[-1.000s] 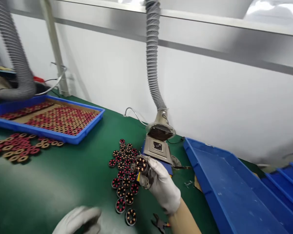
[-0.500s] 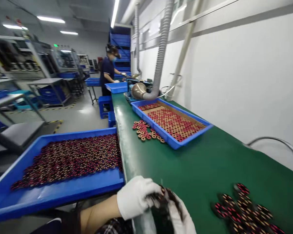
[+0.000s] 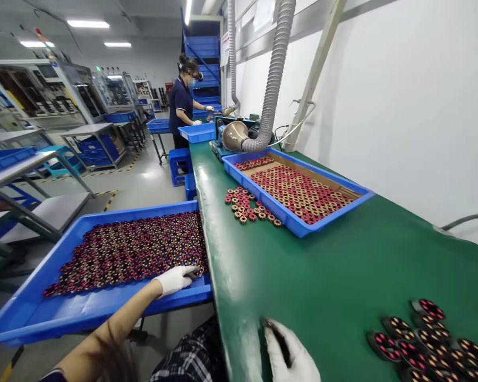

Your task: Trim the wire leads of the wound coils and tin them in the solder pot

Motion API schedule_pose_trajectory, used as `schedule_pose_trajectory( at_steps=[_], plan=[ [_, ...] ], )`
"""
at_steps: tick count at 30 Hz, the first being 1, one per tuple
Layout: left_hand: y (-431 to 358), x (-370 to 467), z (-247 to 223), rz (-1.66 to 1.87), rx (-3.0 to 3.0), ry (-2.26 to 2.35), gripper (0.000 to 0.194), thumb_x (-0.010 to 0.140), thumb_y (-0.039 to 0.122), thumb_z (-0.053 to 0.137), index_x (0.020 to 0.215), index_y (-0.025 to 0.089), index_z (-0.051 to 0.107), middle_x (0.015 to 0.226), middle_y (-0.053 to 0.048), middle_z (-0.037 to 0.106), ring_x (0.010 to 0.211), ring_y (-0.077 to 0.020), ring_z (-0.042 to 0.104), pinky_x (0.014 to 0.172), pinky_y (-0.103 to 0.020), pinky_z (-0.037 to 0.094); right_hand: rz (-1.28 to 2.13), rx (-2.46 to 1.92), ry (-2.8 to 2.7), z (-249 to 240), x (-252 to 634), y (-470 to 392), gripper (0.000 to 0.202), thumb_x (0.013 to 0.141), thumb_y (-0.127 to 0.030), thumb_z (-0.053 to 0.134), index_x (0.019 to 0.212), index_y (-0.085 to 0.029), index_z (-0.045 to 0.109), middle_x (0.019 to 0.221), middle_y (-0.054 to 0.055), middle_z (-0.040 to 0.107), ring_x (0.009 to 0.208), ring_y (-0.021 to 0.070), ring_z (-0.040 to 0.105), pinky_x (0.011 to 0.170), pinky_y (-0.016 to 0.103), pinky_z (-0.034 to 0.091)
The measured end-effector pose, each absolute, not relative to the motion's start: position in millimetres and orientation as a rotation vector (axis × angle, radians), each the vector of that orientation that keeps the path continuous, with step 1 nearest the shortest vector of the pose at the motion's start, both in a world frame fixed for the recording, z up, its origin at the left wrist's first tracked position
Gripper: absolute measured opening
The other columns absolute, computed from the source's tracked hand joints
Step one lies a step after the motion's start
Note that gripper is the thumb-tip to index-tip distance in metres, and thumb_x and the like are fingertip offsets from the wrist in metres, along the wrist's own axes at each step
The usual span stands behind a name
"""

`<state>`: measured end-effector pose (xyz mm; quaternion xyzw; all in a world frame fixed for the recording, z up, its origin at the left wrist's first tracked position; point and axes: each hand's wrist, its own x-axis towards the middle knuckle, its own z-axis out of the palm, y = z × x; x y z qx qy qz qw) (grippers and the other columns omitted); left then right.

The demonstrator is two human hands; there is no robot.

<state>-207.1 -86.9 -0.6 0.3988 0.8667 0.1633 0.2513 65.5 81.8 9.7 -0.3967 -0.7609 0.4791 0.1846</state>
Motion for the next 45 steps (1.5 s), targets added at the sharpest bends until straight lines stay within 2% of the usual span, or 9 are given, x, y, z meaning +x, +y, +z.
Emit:
schedule_pose_trajectory(
  at_steps=[6,10,15,23,27,31,35,39,45],
  plan=[
    [-72,-176,37,0.564,1.137,2.543,0.035,0.086,0.026,0.035,0.114,0.015,0.053,0.11,-0.011,0.061,0.099,-0.0257,0.057,0.089,-0.041,0.042,1.48,-1.068,-1.937,53,85,84,0.027,0.071,-0.043,0.061,0.084,-0.02,0.068,0.087,0.008,0.07,0.081,0.0244,0.064,0.079,0.037,0.051],
    [-29,-124,65,0.933,1.57,2.275,0.031,0.088,0.034,0.036,0.108,0.022,0.055,0.103,-0.002,0.064,0.094,-0.0174,0.058,0.086,-0.028,0.043,1.273,-1.016,-1.277,139,142,91,0.021,0.068,-0.033,0.069,0.084,-0.021,0.068,0.078,0.003,0.071,0.067,0.0161,0.065,0.064,0.026,0.054],
    [57,-24,77,0.567,2.311,1.649,0.028,0.085,0.027,0.046,0.112,0.027,0.051,0.099,0.0,0.063,0.085,-0.0178,0.059,0.076,-0.031,0.045,1.004,-0.756,-0.711,204,204,78,0.016,0.062,-0.028,0.072,0.076,-0.022,0.068,0.074,-0.004,0.071,0.066,0.0119,0.065,0.067,0.022,0.055],
    [112,44,66,0.414,2.56,1.54,0.016,0.081,0.016,0.049,0.092,0.02,0.059,0.122,-0.008,0.05,0.12,-0.0308,0.034,0.085,-0.044,0.037,1.097,-0.796,-1.195,199,228,71,0.018,0.067,-0.034,0.071,0.08,-0.022,0.07,0.076,0.003,0.071,0.066,0.0154,0.065,0.062,0.024,0.054],
    [115,36,59,0.368,2.518,1.655,0.014,0.072,0.022,0.062,0.085,0.018,0.06,0.097,-0.009,0.061,0.093,-0.0282,0.054,0.075,-0.041,0.043,1.027,-0.914,-1.287,197,234,78,0.017,0.072,-0.035,0.066,0.084,-0.024,0.07,0.081,0.004,0.071,0.072,0.016,0.065,0.067,0.026,0.053],
    [117,33,78,0.404,2.527,1.709,0.01,0.07,0.018,0.063,0.08,0.017,0.06,0.083,-0.006,0.063,0.079,-0.0245,0.058,0.069,-0.038,0.045,0.965,-0.947,-1.266,191,233,88,0.02,0.073,-0.038,0.064,0.086,-0.022,0.068,0.087,0.004,0.07,0.081,0.0173,0.063,0.074,0.028,0.051],
    [110,46,143,0.959,2.711,1.52,0.017,0.077,0.011,0.055,0.092,0.02,0.054,0.112,-0.004,0.057,0.105,-0.0207,0.048,0.087,-0.037,0.038,1.04,-0.932,-1.27,188,222,97,0.022,0.077,-0.035,0.061,0.093,-0.022,0.065,0.097,0.004,0.067,0.09,0.0172,0.06,0.08,0.028,0.048],
    [99,75,197,1.623,2.978,1.042,0.015,0.08,0.007,0.048,0.09,0.018,0.053,0.109,-0.004,0.058,0.103,-0.0231,0.049,0.083,-0.039,0.04,1.321,-0.654,-1.039,190,213,97,0.018,0.075,-0.033,0.064,0.092,-0.025,0.063,0.095,0.001,0.066,0.088,0.0161,0.06,0.082,0.03,0.047],
    [104,103,188,1.767,2.3,1.041,0.069,0.069,0.025,0.065,0.129,0.019,0.031,0.132,-0.014,0.035,0.115,-0.027,0.041,0.093,-0.04,0.041,1.397,-0.477,-0.73,186,223,88,0.034,0.062,-0.035,0.075,0.093,-0.028,0.064,0.098,0.001,0.067,0.09,0.0187,0.061,0.083,0.033,0.047]
  ],
)
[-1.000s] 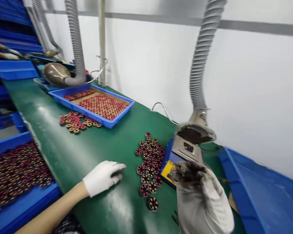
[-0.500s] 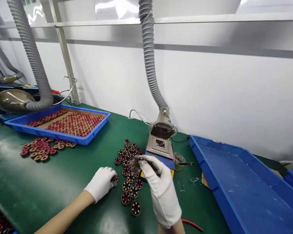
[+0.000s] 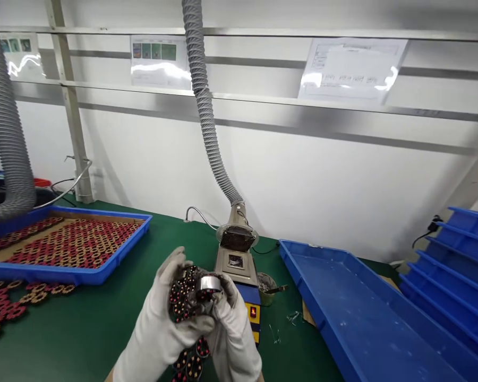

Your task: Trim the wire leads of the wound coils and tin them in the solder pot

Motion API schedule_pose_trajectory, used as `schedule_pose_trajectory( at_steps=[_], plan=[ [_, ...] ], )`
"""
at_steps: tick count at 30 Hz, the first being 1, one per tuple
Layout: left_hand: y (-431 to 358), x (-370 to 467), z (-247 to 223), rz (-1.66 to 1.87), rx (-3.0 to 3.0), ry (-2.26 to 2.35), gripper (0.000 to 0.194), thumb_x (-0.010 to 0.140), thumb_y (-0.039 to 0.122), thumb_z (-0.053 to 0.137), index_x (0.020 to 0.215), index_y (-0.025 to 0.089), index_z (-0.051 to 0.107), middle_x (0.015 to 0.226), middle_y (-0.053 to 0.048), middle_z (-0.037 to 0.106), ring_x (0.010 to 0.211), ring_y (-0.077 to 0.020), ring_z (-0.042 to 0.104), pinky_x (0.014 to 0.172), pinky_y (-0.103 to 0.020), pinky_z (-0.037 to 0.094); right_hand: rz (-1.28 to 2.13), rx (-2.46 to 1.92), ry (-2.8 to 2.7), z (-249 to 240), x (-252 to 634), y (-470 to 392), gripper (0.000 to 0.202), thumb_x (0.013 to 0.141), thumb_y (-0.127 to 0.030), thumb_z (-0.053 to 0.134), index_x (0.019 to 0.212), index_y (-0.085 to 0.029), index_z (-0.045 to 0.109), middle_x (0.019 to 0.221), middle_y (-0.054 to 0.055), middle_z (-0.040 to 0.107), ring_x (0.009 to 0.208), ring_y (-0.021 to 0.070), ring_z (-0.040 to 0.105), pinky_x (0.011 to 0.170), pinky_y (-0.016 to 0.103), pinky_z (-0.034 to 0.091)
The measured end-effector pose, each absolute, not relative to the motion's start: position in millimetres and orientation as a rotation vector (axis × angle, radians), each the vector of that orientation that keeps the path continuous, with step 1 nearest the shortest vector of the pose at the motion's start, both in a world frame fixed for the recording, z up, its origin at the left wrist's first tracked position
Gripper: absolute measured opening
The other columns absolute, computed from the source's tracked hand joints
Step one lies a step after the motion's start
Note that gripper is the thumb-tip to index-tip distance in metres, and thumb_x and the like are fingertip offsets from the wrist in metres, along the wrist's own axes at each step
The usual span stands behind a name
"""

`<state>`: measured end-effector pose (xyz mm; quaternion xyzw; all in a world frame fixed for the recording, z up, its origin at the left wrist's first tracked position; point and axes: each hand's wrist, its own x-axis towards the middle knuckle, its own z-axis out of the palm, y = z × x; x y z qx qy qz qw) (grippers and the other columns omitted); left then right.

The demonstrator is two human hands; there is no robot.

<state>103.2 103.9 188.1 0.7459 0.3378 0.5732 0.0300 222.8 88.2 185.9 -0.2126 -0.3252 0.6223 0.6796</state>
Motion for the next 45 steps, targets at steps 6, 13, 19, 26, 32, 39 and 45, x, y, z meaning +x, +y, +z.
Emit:
schedule_pose_trajectory(
  at_steps=[6,13,19,26,32,39,45],
  plan=[
    [117,89,179,1.617,2.2,0.793,0.042,0.076,0.012,0.052,0.114,0.03,0.046,0.112,0.0,0.055,0.102,-0.017,0.052,0.092,-0.032,0.041,1.332,-0.515,-0.915,187,222,91,0.034,0.064,-0.03,0.074,0.096,-0.029,0.065,0.102,0.004,0.065,0.093,0.0207,0.06,0.085,0.036,0.046],
    [105,77,192,1.598,2.619,0.939,0.028,0.081,0.014,0.046,0.108,0.019,0.047,0.11,-0.007,0.056,0.103,-0.0209,0.049,0.089,-0.038,0.042,0.848,-0.79,-1.424,198,232,90,0.016,0.065,-0.022,0.071,0.081,-0.024,0.07,0.092,0.006,0.066,0.09,0.0226,0.059,0.082,0.034,0.046],
    [100,82,194,1.636,2.81,0.97,0.033,0.074,0.006,0.046,0.106,0.015,0.049,0.106,-0.009,0.059,0.101,-0.0238,0.05,0.086,-0.043,0.042,0.928,-0.699,-1.096,193,229,89,0.004,0.068,-0.027,0.07,0.067,-0.024,0.069,0.08,0.003,0.067,0.083,0.0189,0.061,0.076,0.03,0.048],
    [101,80,194,1.742,2.731,1.1,0.029,0.072,0.004,0.051,0.099,0.014,0.051,0.104,-0.008,0.06,0.1,-0.0226,0.05,0.088,-0.042,0.04,1.148,-0.663,-0.802,196,226,89,0.024,0.065,-0.027,0.073,0.088,-0.027,0.066,0.092,0.0,0.068,0.086,0.0159,0.061,0.085,0.03,0.045],
    [109,74,190,1.675,2.526,0.863,0.031,0.079,0.014,0.053,0.11,0.018,0.05,0.107,-0.009,0.058,0.099,-0.0199,0.052,0.086,-0.035,0.044,1.463,-0.589,-0.845,202,204,86,0.027,0.068,-0.024,0.071,0.094,-0.024,0.065,0.1,0.003,0.066,0.091,0.0186,0.061,0.087,0.033,0.045],
    [122,63,193,1.566,2.082,0.577,0.017,0.079,0.015,0.049,0.089,0.02,0.062,0.091,-0.006,0.064,0.088,-0.0184,0.059,0.079,-0.028,0.049,1.494,-0.635,-0.731,190,204,87,0.029,0.065,-0.022,0.073,0.093,-0.022,0.066,0.094,0.004,0.068,0.086,0.0181,0.063,0.084,0.034,0.047],
    [113,59,202,1.579,1.691,0.715,0.018,0.076,0.015,0.056,0.092,0.021,0.063,0.099,-0.004,0.063,0.093,-0.0173,0.059,0.084,-0.025,0.048,1.77,-0.463,-0.629,187,203,86,0.025,0.067,-0.03,0.072,0.09,-0.025,0.067,0.093,0.003,0.069,0.08,0.0165,0.063,0.076,0.034,0.049]
  ],
)
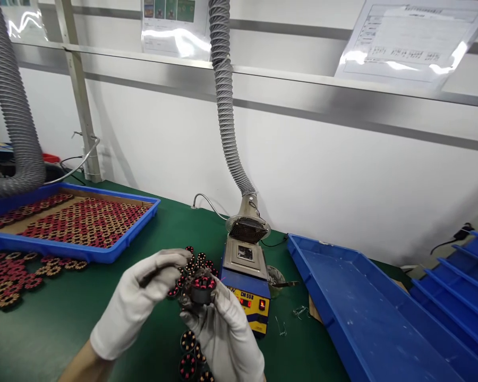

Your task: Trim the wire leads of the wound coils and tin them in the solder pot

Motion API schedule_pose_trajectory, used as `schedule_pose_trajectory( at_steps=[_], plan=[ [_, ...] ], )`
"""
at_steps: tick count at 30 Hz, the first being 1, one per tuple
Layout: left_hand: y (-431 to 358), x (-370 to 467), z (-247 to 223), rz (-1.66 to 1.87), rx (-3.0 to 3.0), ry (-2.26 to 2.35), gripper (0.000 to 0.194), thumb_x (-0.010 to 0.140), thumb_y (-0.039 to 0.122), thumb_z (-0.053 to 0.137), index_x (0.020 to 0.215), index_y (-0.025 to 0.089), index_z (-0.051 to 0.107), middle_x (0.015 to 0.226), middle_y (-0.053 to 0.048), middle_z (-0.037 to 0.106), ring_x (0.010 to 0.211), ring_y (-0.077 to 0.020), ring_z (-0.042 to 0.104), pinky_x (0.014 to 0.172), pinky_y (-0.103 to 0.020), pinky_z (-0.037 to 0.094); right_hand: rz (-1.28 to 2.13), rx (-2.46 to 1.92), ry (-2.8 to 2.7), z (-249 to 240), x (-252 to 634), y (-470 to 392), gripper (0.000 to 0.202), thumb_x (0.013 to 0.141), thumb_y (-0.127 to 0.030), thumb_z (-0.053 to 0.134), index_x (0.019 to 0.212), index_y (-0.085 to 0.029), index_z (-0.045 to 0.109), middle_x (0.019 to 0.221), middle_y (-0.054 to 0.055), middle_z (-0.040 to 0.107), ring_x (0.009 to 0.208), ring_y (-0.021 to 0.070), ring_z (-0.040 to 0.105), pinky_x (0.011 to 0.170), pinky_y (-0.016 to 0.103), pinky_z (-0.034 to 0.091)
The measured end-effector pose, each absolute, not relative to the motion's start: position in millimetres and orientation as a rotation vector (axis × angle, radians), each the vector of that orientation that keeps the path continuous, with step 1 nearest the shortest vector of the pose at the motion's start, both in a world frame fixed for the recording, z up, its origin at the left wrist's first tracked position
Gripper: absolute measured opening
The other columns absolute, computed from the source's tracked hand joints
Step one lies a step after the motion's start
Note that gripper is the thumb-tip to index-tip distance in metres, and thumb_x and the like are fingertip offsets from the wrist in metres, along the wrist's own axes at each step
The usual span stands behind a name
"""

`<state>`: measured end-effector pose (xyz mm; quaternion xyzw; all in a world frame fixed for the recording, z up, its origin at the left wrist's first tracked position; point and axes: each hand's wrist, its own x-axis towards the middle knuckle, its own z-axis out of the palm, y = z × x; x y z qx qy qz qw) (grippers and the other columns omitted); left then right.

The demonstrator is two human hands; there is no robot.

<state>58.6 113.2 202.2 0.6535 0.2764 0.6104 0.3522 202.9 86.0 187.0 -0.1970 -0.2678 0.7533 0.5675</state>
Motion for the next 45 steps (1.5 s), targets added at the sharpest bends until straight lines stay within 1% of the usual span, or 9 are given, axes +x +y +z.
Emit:
schedule_pose_trajectory(
  at_steps=[3,9,12,20,26,32,38,42,45],
  plan=[
    [112,59,204,1.455,1.935,0.672,0.032,0.068,0.015,0.067,0.1,0.023,0.063,0.107,-0.006,0.06,0.094,-0.0196,0.059,0.088,-0.03,0.047,1.836,-0.389,-0.583,187,204,88,0.024,0.063,-0.034,0.074,0.086,-0.025,0.068,0.094,0.001,0.068,0.08,0.0153,0.061,0.078,0.034,0.048],
    [120,59,201,1.576,2.141,0.553,0.028,0.072,0.029,0.068,0.098,0.021,0.063,0.099,-0.008,0.064,0.089,-0.0184,0.06,0.08,-0.029,0.051,1.835,-0.407,-0.635,186,205,90,0.023,0.068,-0.041,0.068,0.086,-0.027,0.067,0.091,-0.001,0.068,0.076,0.0145,0.059,0.08,0.036,0.047],
    [121,58,201,1.599,2.197,0.522,0.034,0.07,0.027,0.07,0.102,0.021,0.061,0.099,-0.008,0.064,0.09,-0.0186,0.059,0.083,-0.03,0.05,1.814,-0.446,-0.665,186,202,89,0.027,0.066,-0.044,0.07,0.086,-0.026,0.067,0.089,0.001,0.068,0.081,0.0177,0.06,0.079,0.038,0.047],
    [114,61,195,1.724,1.541,0.58,0.01,0.075,0.017,0.055,0.077,0.017,0.065,0.083,-0.005,0.067,0.083,-0.0188,0.061,0.075,-0.026,0.051,1.768,-0.475,-0.675,183,197,85,0.025,0.069,-0.032,0.069,0.093,-0.027,0.066,0.091,0.002,0.069,0.077,0.0171,0.064,0.075,0.035,0.049],
    [112,65,201,1.381,1.511,0.594,0.015,0.068,0.012,0.062,0.08,0.015,0.069,0.09,-0.007,0.067,0.079,-0.018,0.062,0.072,-0.024,0.052,1.686,-0.488,-0.641,186,192,85,0.03,0.068,-0.025,0.072,0.097,-0.027,0.065,0.094,0.001,0.068,0.081,0.0127,0.063,0.073,0.025,0.05],
    [114,57,201,1.661,1.341,0.617,0.015,0.067,0.008,0.059,0.074,0.016,0.069,0.082,-0.005,0.068,0.081,-0.0168,0.062,0.071,-0.02,0.051,1.524,-0.636,-0.695,187,193,84,0.031,0.061,-0.023,0.076,0.091,-0.024,0.066,0.096,0.004,0.068,0.089,0.0182,0.062,0.078,0.031,0.051],
    [115,57,204,1.363,1.513,0.549,0.018,0.066,0.006,0.06,0.078,0.016,0.069,0.088,-0.005,0.066,0.079,-0.0163,0.061,0.069,-0.02,0.05,1.603,-0.556,-0.621,188,185,84,0.036,0.062,-0.023,0.076,0.096,-0.027,0.065,0.096,0.002,0.068,0.082,0.016,0.063,0.077,0.03,0.05],
    [116,57,202,1.594,1.403,0.562,0.015,0.065,0.006,0.06,0.069,0.017,0.069,0.076,-0.003,0.067,0.079,-0.0165,0.061,0.071,-0.02,0.049,1.75,-0.456,-0.59,185,190,84,0.032,0.066,-0.026,0.072,0.097,-0.025,0.065,0.094,0.004,0.069,0.081,0.0176,0.063,0.077,0.034,0.049],
    [113,52,205,1.676,1.445,0.716,0.018,0.071,0.008,0.056,0.077,0.02,0.068,0.091,-0.003,0.066,0.09,-0.017,0.06,0.081,-0.024,0.048,1.89,-0.35,-0.569,185,197,86,0.023,0.071,-0.034,0.067,0.091,-0.023,0.067,0.091,0.004,0.069,0.08,0.0172,0.063,0.076,0.032,0.049]
  ],
)
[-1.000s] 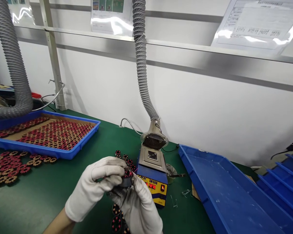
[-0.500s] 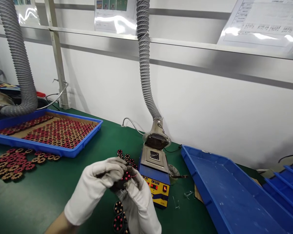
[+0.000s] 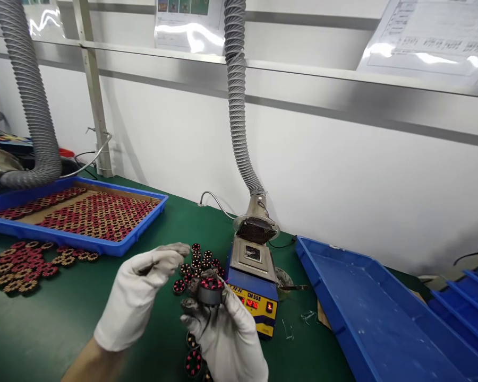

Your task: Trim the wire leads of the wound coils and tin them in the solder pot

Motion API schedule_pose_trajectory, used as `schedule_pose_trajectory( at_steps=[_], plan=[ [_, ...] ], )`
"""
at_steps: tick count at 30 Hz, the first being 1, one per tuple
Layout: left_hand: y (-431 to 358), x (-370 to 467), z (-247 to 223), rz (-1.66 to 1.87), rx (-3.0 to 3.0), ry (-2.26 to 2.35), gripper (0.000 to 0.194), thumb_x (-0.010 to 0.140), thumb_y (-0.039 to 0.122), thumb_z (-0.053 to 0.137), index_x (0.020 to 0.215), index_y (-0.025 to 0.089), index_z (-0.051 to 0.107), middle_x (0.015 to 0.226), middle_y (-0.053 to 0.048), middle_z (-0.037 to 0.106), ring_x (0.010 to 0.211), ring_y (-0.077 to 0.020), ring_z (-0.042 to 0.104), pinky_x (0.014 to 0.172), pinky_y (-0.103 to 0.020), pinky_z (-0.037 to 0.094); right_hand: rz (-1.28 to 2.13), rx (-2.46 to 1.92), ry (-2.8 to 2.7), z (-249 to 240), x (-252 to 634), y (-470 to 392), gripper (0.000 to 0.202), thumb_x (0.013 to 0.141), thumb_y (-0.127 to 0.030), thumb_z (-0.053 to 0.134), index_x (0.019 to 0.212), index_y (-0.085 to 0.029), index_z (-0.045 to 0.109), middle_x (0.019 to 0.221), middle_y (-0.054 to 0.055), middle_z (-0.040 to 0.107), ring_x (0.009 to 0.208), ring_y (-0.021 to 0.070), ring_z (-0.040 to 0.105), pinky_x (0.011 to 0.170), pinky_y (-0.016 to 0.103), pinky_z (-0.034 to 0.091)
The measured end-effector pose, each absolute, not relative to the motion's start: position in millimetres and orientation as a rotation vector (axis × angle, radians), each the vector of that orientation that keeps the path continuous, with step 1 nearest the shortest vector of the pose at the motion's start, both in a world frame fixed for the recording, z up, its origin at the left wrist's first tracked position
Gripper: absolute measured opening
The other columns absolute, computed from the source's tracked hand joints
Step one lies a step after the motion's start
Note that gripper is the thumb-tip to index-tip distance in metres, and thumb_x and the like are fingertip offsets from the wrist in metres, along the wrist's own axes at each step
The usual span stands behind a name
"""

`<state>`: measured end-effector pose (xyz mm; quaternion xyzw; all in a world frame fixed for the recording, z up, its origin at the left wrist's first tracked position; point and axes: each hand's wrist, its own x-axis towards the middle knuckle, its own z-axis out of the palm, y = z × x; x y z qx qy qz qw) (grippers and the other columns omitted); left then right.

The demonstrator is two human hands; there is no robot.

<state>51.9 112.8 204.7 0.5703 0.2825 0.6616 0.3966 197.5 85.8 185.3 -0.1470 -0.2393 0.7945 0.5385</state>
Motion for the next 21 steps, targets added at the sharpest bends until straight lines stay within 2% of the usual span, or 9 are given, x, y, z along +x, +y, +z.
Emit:
schedule_pose_trajectory(
  at_steps=[1,3,5,8,11,14,16,18,21],
  plan=[
    [111,52,206,1.639,1.559,0.759,0.019,0.07,0.009,0.059,0.084,0.021,0.067,0.099,-0.004,0.064,0.095,-0.0185,0.058,0.084,-0.026,0.047,1.906,-0.333,-0.565,186,198,87,0.022,0.071,-0.037,0.067,0.087,-0.023,0.068,0.091,0.003,0.069,0.082,0.0172,0.063,0.076,0.032,0.049],
    [110,54,207,1.52,1.868,0.801,0.037,0.065,0.01,0.067,0.099,0.023,0.063,0.109,-0.005,0.06,0.1,-0.0215,0.055,0.089,-0.032,0.045,1.885,-0.354,-0.587,188,198,89,0.025,0.069,-0.044,0.066,0.081,-0.023,0.068,0.091,0.003,0.069,0.084,0.0174,0.061,0.076,0.032,0.048],
    [110,58,207,1.502,2.129,0.797,0.046,0.064,0.012,0.07,0.107,0.025,0.057,0.108,-0.005,0.06,0.1,-0.0213,0.054,0.09,-0.035,0.043,1.797,-0.421,-0.665,190,195,90,0.03,0.068,-0.052,0.064,0.08,-0.024,0.067,0.09,0.003,0.068,0.083,0.0177,0.06,0.074,0.033,0.048],
    [115,61,204,1.637,2.326,0.71,0.034,0.074,0.027,0.066,0.106,0.025,0.055,0.1,-0.004,0.063,0.095,-0.0192,0.055,0.089,-0.035,0.042,1.662,-0.503,-0.788,190,192,91,0.033,0.073,-0.055,0.056,0.083,-0.025,0.064,0.088,0.003,0.067,0.077,0.0175,0.06,0.068,0.033,0.048],
    [119,60,200,1.688,2.409,0.685,0.031,0.081,0.037,0.057,0.108,0.023,0.053,0.101,-0.006,0.062,0.096,-0.0198,0.055,0.089,-0.037,0.04,1.592,-0.529,-0.843,189,192,91,0.033,0.076,-0.054,0.053,0.087,-0.024,0.063,0.087,0.003,0.065,0.074,0.0169,0.059,0.063,0.033,0.047],
    [118,61,199,1.67,2.435,0.712,0.03,0.085,0.036,0.05,0.111,0.022,0.049,0.104,-0.006,0.06,0.099,-0.0204,0.053,0.091,-0.039,0.038,1.559,-0.519,-0.848,187,192,92,0.034,0.081,-0.049,0.05,0.094,-0.019,0.059,0.089,0.004,0.063,0.075,0.0152,0.059,0.066,0.032,0.048],
    [116,64,198,1.662,2.444,0.734,0.035,0.08,0.035,0.058,0.111,0.023,0.049,0.104,-0.006,0.06,0.099,-0.0205,0.053,0.091,-0.039,0.038,1.559,-0.504,-0.824,185,191,92,0.035,0.082,-0.049,0.049,0.095,-0.018,0.059,0.09,0.004,0.063,0.076,0.0151,0.059,0.067,0.033,0.049],
    [116,66,198,1.668,2.449,0.741,0.039,0.075,0.028,0.064,0.111,0.023,0.049,0.104,-0.005,0.061,0.097,-0.0196,0.054,0.09,-0.037,0.038,1.568,-0.489,-0.796,185,190,93,0.035,0.078,-0.054,0.052,0.092,-0.022,0.06,0.089,0.003,0.064,0.078,0.0162,0.059,0.067,0.033,0.049],
    [120,64,199,1.692,2.448,0.625,0.037,0.076,0.023,0.063,0.111,0.023,0.05,0.101,-0.005,0.063,0.091,-0.0176,0.057,0.086,-0.034,0.04,1.602,-0.472,-0.757,185,189,93,0.035,0.07,-0.057,0.059,0.089,-0.028,0.063,0.087,0.0,0.065,0.077,0.0162,0.059,0.067,0.032,0.049]
  ],
)
